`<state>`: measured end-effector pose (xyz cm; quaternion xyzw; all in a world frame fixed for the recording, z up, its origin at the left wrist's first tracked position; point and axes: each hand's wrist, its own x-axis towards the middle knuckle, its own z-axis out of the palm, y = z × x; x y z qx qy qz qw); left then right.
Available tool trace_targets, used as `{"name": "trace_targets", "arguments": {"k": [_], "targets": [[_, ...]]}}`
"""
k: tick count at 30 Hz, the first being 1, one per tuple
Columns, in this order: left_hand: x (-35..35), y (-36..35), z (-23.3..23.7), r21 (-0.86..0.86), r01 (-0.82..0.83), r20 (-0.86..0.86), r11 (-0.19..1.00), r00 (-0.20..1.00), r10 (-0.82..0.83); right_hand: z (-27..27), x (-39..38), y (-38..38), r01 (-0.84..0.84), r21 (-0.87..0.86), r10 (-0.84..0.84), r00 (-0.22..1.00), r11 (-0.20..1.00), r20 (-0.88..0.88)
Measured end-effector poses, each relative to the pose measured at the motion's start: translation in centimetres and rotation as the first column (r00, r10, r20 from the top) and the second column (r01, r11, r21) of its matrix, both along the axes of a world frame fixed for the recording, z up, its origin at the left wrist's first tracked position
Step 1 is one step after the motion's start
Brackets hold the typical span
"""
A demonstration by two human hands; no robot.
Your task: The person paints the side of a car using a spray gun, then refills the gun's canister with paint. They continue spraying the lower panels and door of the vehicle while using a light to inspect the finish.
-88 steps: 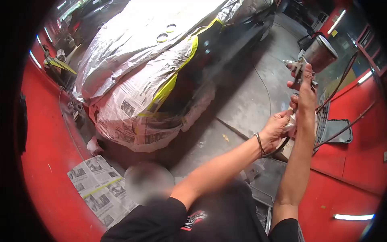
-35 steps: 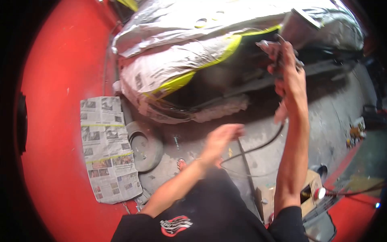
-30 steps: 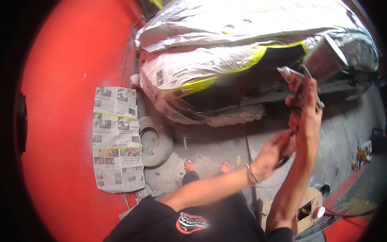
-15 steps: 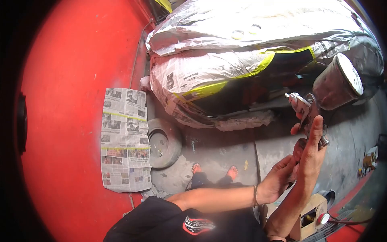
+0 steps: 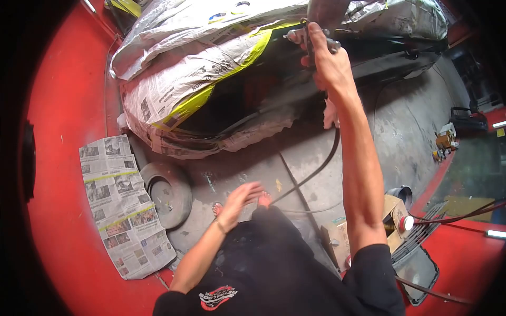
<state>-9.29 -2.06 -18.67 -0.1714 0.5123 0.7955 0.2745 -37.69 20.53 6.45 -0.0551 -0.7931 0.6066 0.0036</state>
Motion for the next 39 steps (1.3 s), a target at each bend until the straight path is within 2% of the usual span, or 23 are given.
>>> {"name": "trace_targets", "arguments": {"k": [1,2,3,4,5,7,8,9,10,12,14,17,18,21,23,27,28,33,34,35,37,38,39], "targets": [[3.1,-3.5,-3.3,-0.144,-0.047,0.043,0.988,0.998,0.053,-0.2,-1.1,0.0,0.002,0.019,-0.002,1.000,1.000,0.013],[7.8,-7.3,-10.2,-0.273,-0.126,-0.052,0.954,0.992,0.117,-0.4,-2.2,0.0,0.001,0.038,-0.002,1.000,0.999,0.024],[13.3,-12.3,-17.1,-0.552,-0.076,-0.022,0.830,0.997,0.077,-0.8,-3.4,0.1,0.006,0.040,-0.008,0.999,0.999,0.032],[16.1,-14.7,-12.5,-0.773,0.071,0.104,0.631,0.994,0.017,-1.3,-4.7,0.4,0.010,0.041,-0.012,0.999,0.999,0.039],[22.0,-17.7,-14.9,-0.899,0.118,0.133,0.422,0.991,0.004,-1.9,-6.0,0.7,0.013,0.041,-0.015,0.999,0.999,0.045],[32.3,-21.5,-16.0,-0.833,0.517,0.531,0.197,0.847,0.019,-2.7,-8.4,1.7,0.060,0.077,-0.063,0.997,0.995,0.041],[37.3,-22.6,-16.2,-0.771,0.612,0.620,0.176,0.784,-0.010,-2.7,-9.3,2.1,0.092,0.102,-0.096,0.995,0.990,0.033],[41.2,-22.4,-15.3,-0.715,0.673,0.690,0.190,0.723,0.034,-2.8,-10.1,2.6,0.125,0.127,-0.129,0.991,0.984,0.026],[44.9,-22.7,-15.9,-0.559,0.816,0.816,0.147,0.573,-0.081,-3.1,-11.1,3.2,0.158,0.141,-0.163,0.986,0.977,0.023],[48.0,-20.5,-12.5,-0.476,0.851,0.836,0.222,0.516,-0.186,-3.1,-11.7,3.7,0.210,0.292,-0.194,0.978,0.933,-0.082],[50.3,-16.5,-12.5,-0.441,0.868,0.866,0.227,0.478,-0.146,-4.0,-12.6,4.7,0.240,0.366,-0.174,0.963,0.899,-0.204],[49.5,-13.6,-12.2,-0.513,0.787,0.816,0.341,0.571,-0.088,-1.6,-10.0,3.0,0.165,0.170,-0.163,0.986,0.972,-0.022],[48.6,-12.9,-12.4,-0.544,0.749,0.789,0.380,0.610,-0.071,-1.3,-9.5,2.8,0.105,0.123,-0.110,0.993,0.987,0.033],[44.7,-12.2,-13.4,-0.637,0.618,0.689,0.461,0.724,-0.019,-0.6,-8.2,2.0,-0.097,0.061,0.097,0.995,0.993,0.001],[41.9,-12.3,-14.0,-0.688,0.523,0.615,0.503,0.788,0.022,-0.7,-8.6,2.3,-0.106,0.039,0.102,0.990,0.994,0.094],[38.0,-12.9,-14.2,-0.735,0.389,0.516,0.556,0.852,0.086,-1.6,-11.0,3.7,-0.002,0.093,0.002,1.000,0.996,-0.001],[37.4,-13.0,-14.2,-0.741,0.366,0.499,0.562,0.861,0.098,-1.8,-12.3,5.1,0.021,0.096,-0.025,0.999,0.995,0.041],[38.0,-12.8,-12.8,-0.739,0.405,0.522,0.538,0.849,0.078,-2.6,-16.9,10.3,0.294,0.100,-0.288,0.955,0.951,-0.066],[38.5,-12.7,-12.5,-0.732,0.429,0.540,0.530,0.839,0.066,-2.6,-17.1,10.9,0.346,0.155,-0.335,0.938,0.925,-0.093],[39.2,-12.6,-12.0,-0.722,0.463,0.564,0.514,0.825,0.050,-2.5,-17.5,11.6,0.379,0.281,-0.364,0.926,0.882,-0.106],[40.5,-12.6,-11.1,-0.700,0.519,0.604,0.492,0.796,0.020,-4.8,-20.1,14.1,0.485,0.467,-0.377,0.873,0.739,-0.309],[41.1,-12.6,-10.6,-0.687,0.540,0.622,0.487,0.783,0.009,-4.8,-19.4,13.4,0.524,0.505,-0.429,0.852,0.686,-0.300],[41.7,-12.8,-10.2,-0.675,0.559,0.638,0.482,0.770,0.001,-5.3,-19.1,13.0,0.497,0.493,-0.396,0.867,0.714,-0.301]]}}
